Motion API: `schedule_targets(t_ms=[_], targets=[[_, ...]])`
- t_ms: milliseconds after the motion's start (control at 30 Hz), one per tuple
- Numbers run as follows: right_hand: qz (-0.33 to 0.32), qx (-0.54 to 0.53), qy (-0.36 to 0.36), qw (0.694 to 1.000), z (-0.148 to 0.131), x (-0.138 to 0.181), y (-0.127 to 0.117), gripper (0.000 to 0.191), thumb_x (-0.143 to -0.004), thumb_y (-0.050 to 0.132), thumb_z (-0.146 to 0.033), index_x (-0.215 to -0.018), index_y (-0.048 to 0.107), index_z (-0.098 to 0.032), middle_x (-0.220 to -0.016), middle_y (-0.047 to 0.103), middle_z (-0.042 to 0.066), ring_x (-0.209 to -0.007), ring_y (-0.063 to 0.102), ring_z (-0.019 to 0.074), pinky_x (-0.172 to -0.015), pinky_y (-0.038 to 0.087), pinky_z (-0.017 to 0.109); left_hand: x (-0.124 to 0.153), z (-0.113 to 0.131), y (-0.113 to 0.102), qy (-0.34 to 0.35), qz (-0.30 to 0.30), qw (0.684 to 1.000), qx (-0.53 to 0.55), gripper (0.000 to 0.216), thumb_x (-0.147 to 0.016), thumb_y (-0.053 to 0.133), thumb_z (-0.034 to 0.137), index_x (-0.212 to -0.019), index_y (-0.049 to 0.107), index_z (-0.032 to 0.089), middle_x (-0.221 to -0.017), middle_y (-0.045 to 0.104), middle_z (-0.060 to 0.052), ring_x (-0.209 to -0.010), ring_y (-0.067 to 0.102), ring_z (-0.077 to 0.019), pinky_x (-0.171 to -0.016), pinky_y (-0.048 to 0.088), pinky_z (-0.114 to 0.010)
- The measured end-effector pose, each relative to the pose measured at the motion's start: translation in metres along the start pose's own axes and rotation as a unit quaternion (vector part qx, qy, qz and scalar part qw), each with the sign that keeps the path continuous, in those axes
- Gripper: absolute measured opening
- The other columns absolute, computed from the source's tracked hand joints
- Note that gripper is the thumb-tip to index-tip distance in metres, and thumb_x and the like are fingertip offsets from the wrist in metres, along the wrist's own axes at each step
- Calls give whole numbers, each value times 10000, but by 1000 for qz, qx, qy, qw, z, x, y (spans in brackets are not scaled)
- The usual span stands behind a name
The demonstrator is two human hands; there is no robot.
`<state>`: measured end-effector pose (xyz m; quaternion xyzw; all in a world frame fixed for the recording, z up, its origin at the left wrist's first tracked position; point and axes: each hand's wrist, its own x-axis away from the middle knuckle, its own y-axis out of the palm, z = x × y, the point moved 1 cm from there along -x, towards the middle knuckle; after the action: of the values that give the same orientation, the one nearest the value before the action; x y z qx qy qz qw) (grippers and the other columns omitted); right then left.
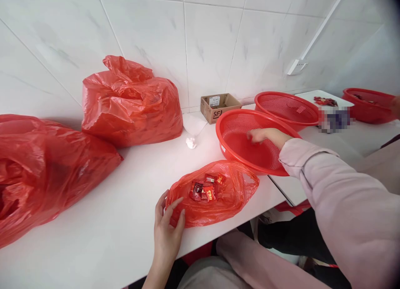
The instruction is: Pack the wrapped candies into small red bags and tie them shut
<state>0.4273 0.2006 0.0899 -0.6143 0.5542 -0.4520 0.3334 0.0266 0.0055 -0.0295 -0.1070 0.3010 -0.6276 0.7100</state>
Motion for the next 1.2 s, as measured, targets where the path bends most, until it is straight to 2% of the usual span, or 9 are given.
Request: schedule_targets(t_ms=[133, 267, 400, 567, 700, 867, 967, 1067, 1200], targets=[[-116, -58, -4, 992, -19, 12, -22, 198, -811, 594, -160, -980, 697, -153, -910, 713, 89, -787, 675, 187, -765, 527, 325, 0, 2, 0, -9, -1, 1000, 6, 291, -894, 574, 295, -1172, 656, 275, -1424, 429, -66, -1342, 431, -282, -1113, 399, -478], [-131, -211, -137, 959, -75, 63, -28, 309, -865, 591, -364, -1122, 607, -192, -1028, 699, 77, -861, 661, 179, -819, 529, 333, 0, 1, 0, -6, 0, 1000, 10, 375, -895, 574, 303, -1269, 607, 279, -1427, 438, -73, -1339, 440, -279, -1116, 396, -472], [-155, -214, -254, 930, -130, 122, 17, 289, -900, 557, -350, -1158, 590, -222, -1085, 687, 51, -966, 646, 185, -857, 517, 334, 0, -1, 2, 12, 4, 1000, 12, 428, -903, 565, 300, -1330, 563, 284, -1416, 452, -72, -1331, 449, -272, -1120, 391, -461], [-9, -99, -250, 963, -139, 151, 88, 336, -933, 458, -207, -1243, 568, -273, -1226, 639, 68, -1122, 604, 224, -982, 458, 409, 3, -1, -1, 19, 4, 1000, 9, 423, -906, 556, 285, -1329, 562, 264, -1431, 430, -84, -1338, 435, -271, -1121, 383, -461], [-16, -133, -223, 966, -123, 158, 123, 333, -918, 448, -185, -1196, 592, -297, -1223, 647, 41, -1148, 603, 205, -998, 472, 400, -1, -7, -23, 30, 33, 997, -57, 388, -909, 530, 294, -1282, 605, 222, -1435, 417, -114, -1265, 487, -282, -1076, 425, -460], [-77, -100, -149, 981, -116, 148, 159, 580, -842, 576, -207, -1408, 466, -261, -1395, 547, 98, -1300, 505, 266, -1079, 407, 455, -20, -27, -63, 11, 86, 980, -181, 357, -897, 522, 310, -1195, 667, 179, -1453, 382, -157, -994, 556, -276, -909, 510, -503], [-89, -89, -175, 976, -132, 132, 160, 675, -814, 633, -234, -1453, 417, -274, -1462, 478, 88, -1356, 438, 276, -1094, 385, 454, -35, -21, -74, 53, 88, 967, -235, 332, -876, 548, 274, -1169, 680, 191, -1420, 407, -165, -1067, 515, -332, -932, 466, -559], [-39, -68, -243, 967, -157, 117, 141, 547, -835, 630, -248, -1370, 519, -249, -1429, 507, 83, -1326, 462, 266, -1082, 389, 424, -49, 2, -73, 98, 94, 963, -233, 236, -883, 553, 250, -1053, 715, 228, -1356, 457, -131, -1170, 469, -342, -920, 476, -492], [-8, -50, -301, 952, -184, 96, 126, 247, -883, 528, -169, -1048, 694, -249, -1066, 701, 42, -994, 644, 209, -879, 482, 344, -70, 24, -54, 135, -115, 973, -147, 195, -887, 525, 197, -936, 707, 249, -1058, 644, -56, -910, 619, -210, -756, 512, -321]])
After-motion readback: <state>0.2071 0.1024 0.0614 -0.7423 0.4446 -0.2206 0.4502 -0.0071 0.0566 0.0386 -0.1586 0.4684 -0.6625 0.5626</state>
